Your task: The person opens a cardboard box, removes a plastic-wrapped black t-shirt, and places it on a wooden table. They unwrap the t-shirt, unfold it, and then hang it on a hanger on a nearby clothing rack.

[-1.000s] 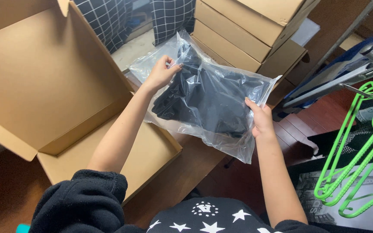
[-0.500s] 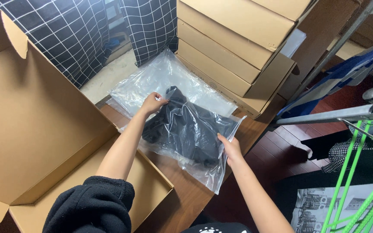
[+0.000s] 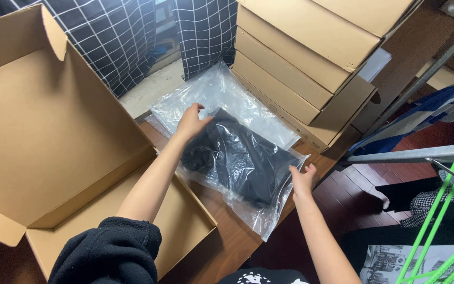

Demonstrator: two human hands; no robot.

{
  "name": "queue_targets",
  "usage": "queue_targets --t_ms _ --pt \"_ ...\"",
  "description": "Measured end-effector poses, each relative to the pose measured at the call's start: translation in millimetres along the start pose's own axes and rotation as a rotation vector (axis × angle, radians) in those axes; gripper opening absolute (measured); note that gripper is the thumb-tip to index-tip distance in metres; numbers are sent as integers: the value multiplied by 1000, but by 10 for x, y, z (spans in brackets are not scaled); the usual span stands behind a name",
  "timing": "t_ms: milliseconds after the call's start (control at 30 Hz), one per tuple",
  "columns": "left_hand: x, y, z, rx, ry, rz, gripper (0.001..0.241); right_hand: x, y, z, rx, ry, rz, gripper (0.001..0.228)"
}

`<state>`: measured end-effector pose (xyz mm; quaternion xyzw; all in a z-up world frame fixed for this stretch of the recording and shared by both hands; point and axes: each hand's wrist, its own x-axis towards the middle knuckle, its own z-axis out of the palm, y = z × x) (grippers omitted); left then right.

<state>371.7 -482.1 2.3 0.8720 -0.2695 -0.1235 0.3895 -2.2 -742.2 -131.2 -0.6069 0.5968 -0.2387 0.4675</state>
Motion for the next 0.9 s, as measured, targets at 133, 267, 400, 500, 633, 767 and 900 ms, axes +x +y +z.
queue_targets --t_ms 133,267,400,500,633,767,900 --pt "-213 167 -281 -15 59 68 52 61 -313 79 171 -41 -133 91" --pt "-508 181 -581 -138 150 97 42 -301 -920 54 365 -74 -383 81" --pt "-1187 318 -1052 -360 252 142 38 -784 -1491 70 454 -197 -577 72" --pt "-1634 223 -1358 -410 354 163 34 -1033 -1797 272 505 -304 -612 66" --pt "-2188 -128 -1851 -410 499 149 34 -1523 -2204 619 519 -428 -676 63" --pt "-2823 -320 -2440 -375 707 127 31 -1834 -2497 1125 519 -553 -747 54" --pt "-3290 -668 -2887 -313 927 94 33 -2260 -2794 1494 531 -668 -842 46"
